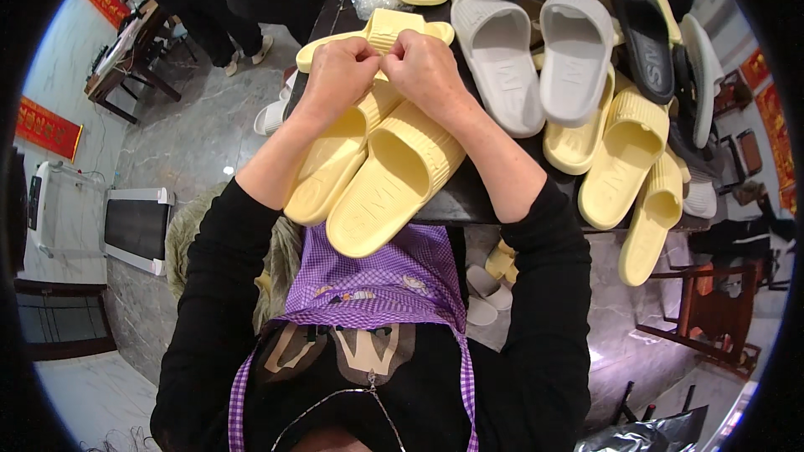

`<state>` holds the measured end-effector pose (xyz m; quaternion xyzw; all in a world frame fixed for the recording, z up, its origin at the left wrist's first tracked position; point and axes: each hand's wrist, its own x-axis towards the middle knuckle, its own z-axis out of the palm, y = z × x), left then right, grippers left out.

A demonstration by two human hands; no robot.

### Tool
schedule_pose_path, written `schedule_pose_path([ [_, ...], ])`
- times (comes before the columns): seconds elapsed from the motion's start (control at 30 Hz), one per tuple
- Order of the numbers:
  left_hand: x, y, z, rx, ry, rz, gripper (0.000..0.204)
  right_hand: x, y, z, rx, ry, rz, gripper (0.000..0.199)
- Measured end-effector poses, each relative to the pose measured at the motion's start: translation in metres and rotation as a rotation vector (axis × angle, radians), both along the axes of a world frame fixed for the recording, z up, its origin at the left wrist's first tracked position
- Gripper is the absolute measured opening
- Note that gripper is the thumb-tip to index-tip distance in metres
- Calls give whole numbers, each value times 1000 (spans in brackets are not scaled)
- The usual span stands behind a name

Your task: The person takes slippers out of a bag, matches pairs together, and fastens them using plastic ties by hand.

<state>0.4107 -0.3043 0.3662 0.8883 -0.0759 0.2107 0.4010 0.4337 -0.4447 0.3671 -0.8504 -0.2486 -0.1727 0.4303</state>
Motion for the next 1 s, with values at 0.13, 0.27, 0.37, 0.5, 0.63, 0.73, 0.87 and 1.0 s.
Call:
schedule_pose_path([
  [0.13,1,-1,-4,67,-129,-20,11,2,1,-2,10,13,-7,17],
  [0.27,-2,-1,-3,76,-183,-55,10,5,0,-3,32,24,6,18],
  [0.37,-4,0,-4,63,-181,-83,9,4,-2,-4,49,83,34,18],
  [0.5,-6,1,-2,1,-85,-122,10,9,-5,-4,69,206,107,13],
  [0.63,-2,3,-1,-207,172,-164,12,9,-9,-1,253,498,207,10],
  [0.73,5,7,3,-423,346,-230,13,11,-10,6,325,532,213,8],
  [0.87,11,15,2,-615,386,-350,16,8,-5,10,313,542,214,9],
  [1.0,13,17,1,-594,450,-319,19,18,-8,1,244,494,210,10],
])
